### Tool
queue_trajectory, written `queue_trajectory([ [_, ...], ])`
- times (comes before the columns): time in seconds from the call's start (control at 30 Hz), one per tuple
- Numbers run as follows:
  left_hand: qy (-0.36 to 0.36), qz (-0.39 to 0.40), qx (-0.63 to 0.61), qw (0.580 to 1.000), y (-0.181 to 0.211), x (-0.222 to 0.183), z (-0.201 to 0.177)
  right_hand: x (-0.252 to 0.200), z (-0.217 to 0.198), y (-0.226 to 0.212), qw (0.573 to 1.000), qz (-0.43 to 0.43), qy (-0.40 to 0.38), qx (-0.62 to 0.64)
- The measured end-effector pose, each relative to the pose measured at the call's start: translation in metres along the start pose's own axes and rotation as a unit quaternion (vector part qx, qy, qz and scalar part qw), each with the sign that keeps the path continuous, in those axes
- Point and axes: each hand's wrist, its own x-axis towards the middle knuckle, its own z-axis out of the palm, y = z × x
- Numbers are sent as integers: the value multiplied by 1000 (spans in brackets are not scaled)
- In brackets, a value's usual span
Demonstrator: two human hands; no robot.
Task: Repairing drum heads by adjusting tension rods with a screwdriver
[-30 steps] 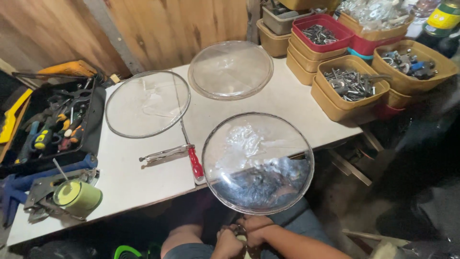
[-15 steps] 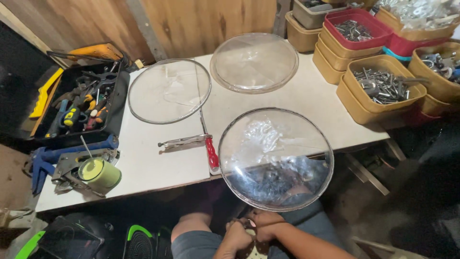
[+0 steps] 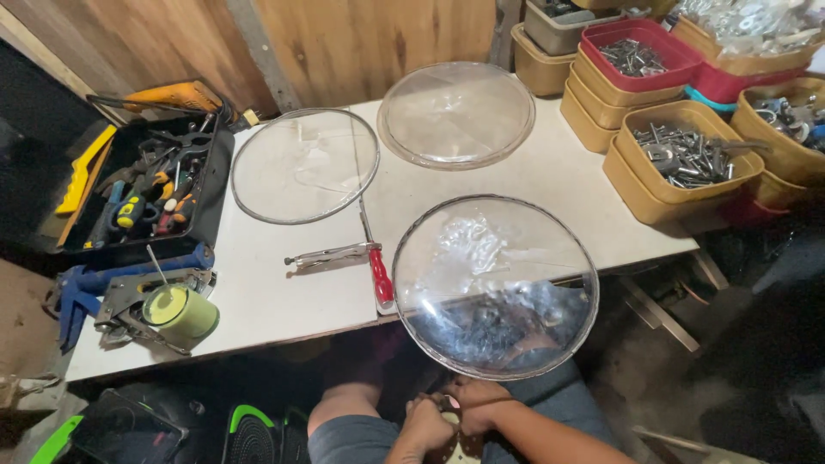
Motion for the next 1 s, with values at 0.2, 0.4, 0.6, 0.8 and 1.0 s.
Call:
queue_trajectory([
  [0.2, 8, 9, 20, 1000, -8, 9, 9, -9, -13, -8, 1000, 7, -19, -1],
  [0.4, 19, -15, -71, 997, -4, 6, 5, -5, -9, -1, 999, -17, -4, 39],
  [0.6, 29, -8, -96, 995, -14, 14, 10, 0, 10, 15, 983, -60, 85, 150],
  [0.8, 139, -54, -211, 966, -19, 23, -3, -57, 6, 22, 711, -35, 65, 700],
  [1.0, 355, -45, -308, 882, -33, 3, -44, -96, 1, 48, 445, 80, 30, 892],
])
